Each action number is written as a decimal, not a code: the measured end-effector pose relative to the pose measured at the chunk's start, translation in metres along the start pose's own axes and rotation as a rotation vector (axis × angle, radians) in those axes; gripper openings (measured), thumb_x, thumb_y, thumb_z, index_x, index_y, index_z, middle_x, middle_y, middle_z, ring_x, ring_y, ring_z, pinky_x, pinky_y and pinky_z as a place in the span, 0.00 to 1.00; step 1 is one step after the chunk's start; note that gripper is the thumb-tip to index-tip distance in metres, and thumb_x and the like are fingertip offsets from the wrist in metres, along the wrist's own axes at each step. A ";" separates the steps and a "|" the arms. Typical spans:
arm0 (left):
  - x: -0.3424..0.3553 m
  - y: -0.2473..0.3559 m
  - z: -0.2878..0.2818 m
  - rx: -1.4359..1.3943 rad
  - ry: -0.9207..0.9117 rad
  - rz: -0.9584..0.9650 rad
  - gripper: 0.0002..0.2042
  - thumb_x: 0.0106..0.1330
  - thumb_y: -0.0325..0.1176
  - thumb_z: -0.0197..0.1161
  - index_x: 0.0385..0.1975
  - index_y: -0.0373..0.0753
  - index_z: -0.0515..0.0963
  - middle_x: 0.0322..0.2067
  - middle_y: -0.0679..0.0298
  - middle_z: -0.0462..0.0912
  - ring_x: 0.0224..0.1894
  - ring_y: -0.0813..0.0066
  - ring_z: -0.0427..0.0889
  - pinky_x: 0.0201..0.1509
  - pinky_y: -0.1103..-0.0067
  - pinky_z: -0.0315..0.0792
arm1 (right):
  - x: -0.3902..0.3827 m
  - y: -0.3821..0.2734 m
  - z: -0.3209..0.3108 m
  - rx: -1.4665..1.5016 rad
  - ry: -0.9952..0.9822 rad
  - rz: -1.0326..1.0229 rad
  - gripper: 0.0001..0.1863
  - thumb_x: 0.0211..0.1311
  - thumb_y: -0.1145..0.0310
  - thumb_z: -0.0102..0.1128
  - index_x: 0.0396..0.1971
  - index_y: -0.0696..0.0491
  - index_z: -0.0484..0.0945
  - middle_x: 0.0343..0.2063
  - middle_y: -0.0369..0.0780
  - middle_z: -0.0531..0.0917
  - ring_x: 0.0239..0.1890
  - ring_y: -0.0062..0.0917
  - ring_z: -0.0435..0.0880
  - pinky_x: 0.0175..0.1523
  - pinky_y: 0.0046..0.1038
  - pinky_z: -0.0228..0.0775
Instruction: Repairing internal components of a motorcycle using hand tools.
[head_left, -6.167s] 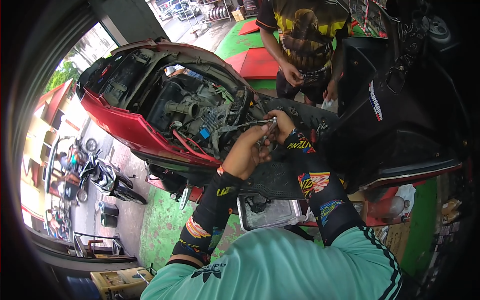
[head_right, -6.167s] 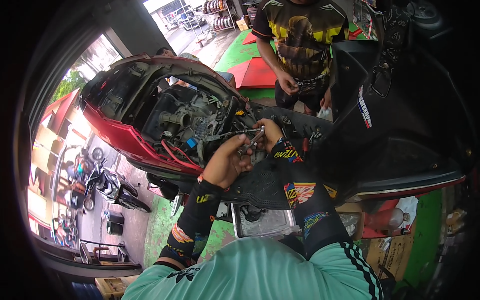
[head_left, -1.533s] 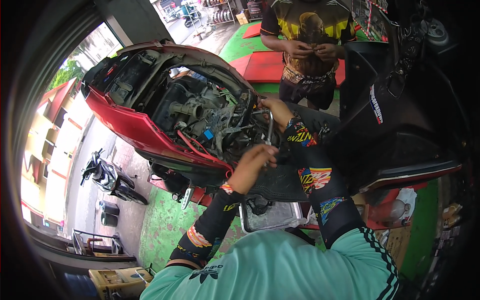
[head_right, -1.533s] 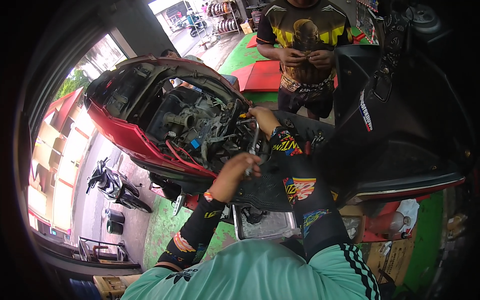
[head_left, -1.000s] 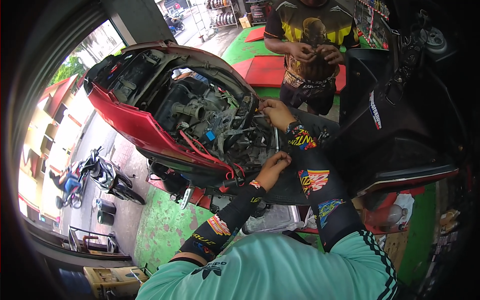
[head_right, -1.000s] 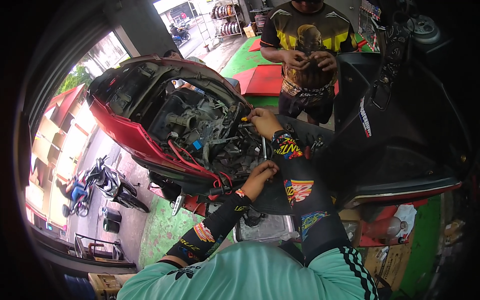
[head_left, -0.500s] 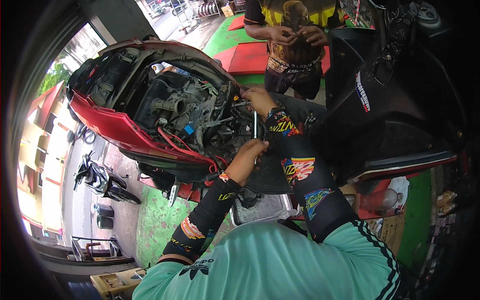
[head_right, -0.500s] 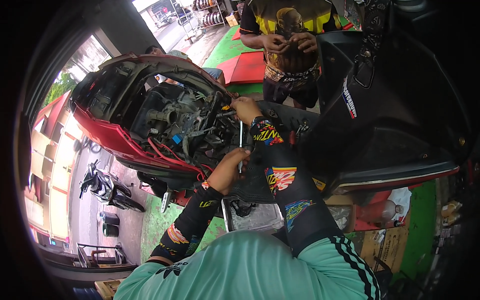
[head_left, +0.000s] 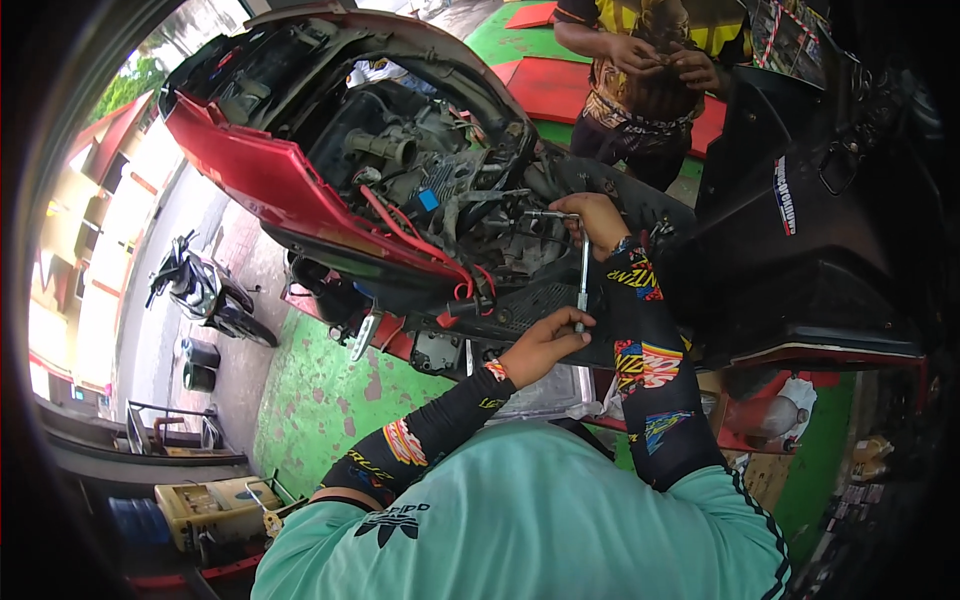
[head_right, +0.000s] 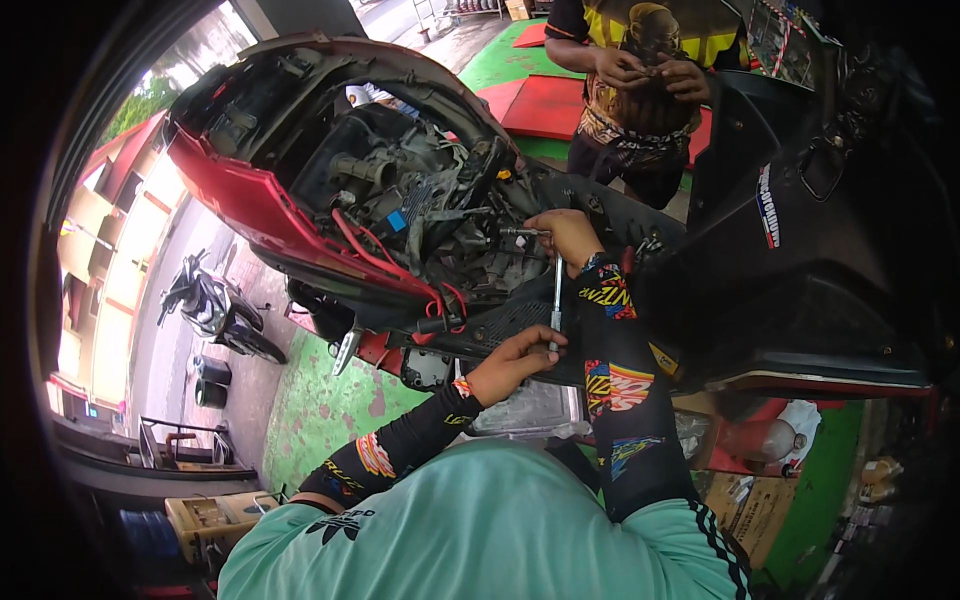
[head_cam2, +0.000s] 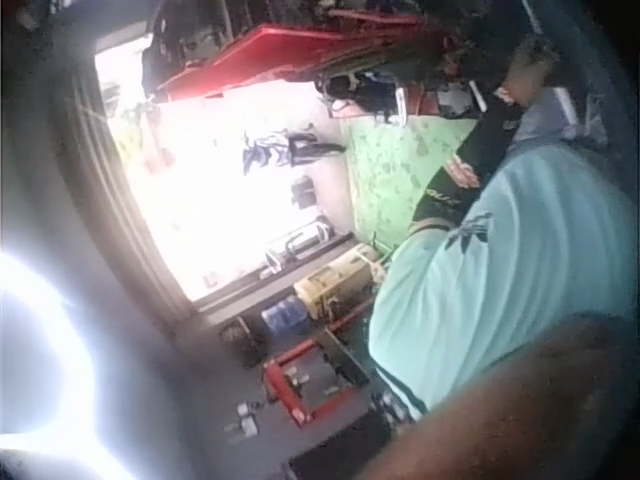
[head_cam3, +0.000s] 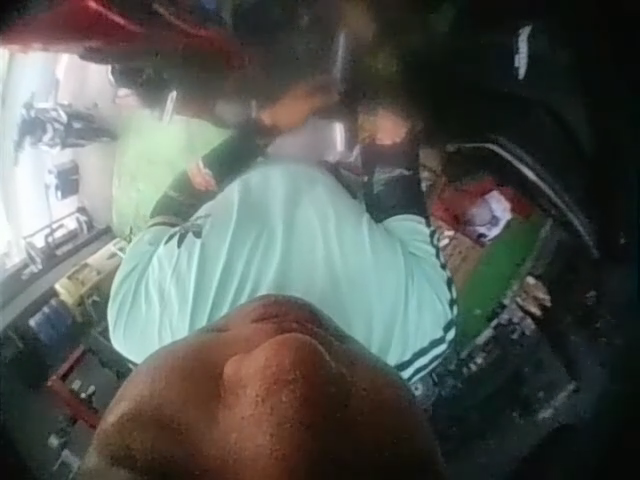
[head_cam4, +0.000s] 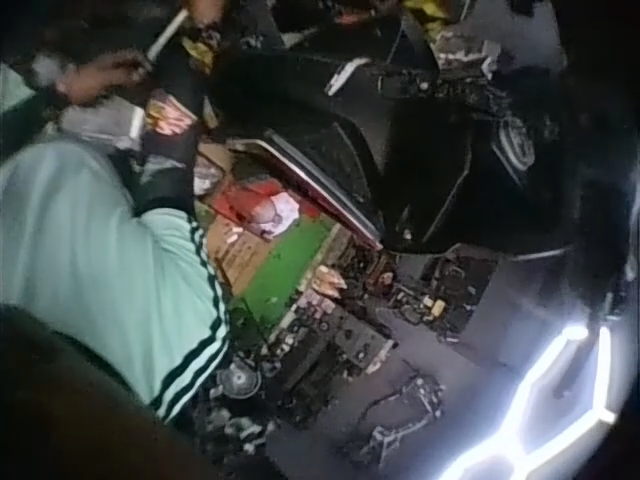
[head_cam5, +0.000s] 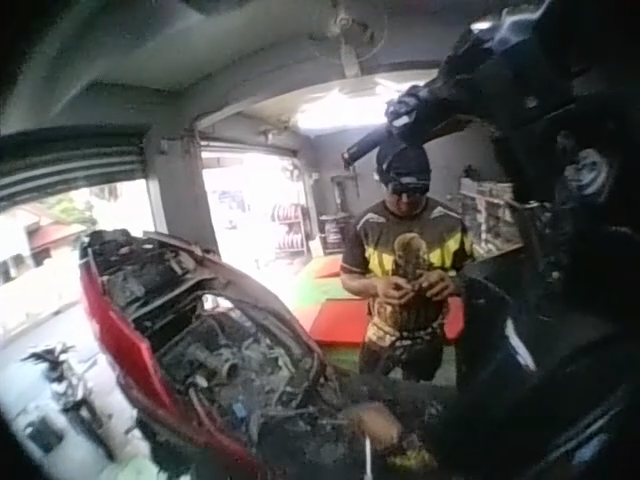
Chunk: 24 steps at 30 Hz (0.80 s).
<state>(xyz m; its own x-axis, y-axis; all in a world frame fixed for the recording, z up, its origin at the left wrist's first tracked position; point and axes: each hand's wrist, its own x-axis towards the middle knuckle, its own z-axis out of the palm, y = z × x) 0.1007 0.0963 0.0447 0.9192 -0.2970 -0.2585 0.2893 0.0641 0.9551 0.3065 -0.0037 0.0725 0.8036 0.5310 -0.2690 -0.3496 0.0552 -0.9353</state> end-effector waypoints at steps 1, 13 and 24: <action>-0.004 -0.002 -0.001 -0.004 -0.011 0.022 0.16 0.71 0.32 0.58 0.56 0.36 0.71 0.49 0.62 0.78 0.52 0.80 0.75 0.58 0.79 0.69 | -0.003 0.000 0.003 0.015 0.009 0.010 0.11 0.60 0.69 0.58 0.35 0.60 0.84 0.13 0.31 0.72 0.13 0.15 0.67 0.19 0.22 0.56; -0.038 -0.014 -0.015 0.021 0.046 0.064 0.13 0.71 0.30 0.59 0.53 0.36 0.72 0.46 0.64 0.77 0.47 0.78 0.79 0.53 0.80 0.73 | -0.009 0.023 0.027 0.045 0.082 0.041 0.12 0.62 0.68 0.54 0.37 0.58 0.83 0.16 0.33 0.74 0.15 0.16 0.69 0.20 0.21 0.60; -0.019 0.121 -0.026 0.042 0.345 0.413 0.24 0.70 0.32 0.56 0.65 0.39 0.63 0.43 0.60 0.76 0.46 0.70 0.80 0.50 0.75 0.74 | -0.003 0.051 0.045 0.361 0.230 -0.166 0.26 0.66 0.38 0.52 0.42 0.49 0.74 0.24 0.34 0.76 0.18 0.21 0.74 0.17 0.26 0.62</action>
<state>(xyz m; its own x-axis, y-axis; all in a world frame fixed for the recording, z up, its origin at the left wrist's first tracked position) 0.1248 0.1342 0.1611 0.9906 0.0760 0.1135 -0.1188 0.0692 0.9905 0.2644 0.0357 0.0366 0.9346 0.2906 -0.2049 -0.3200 0.4360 -0.8411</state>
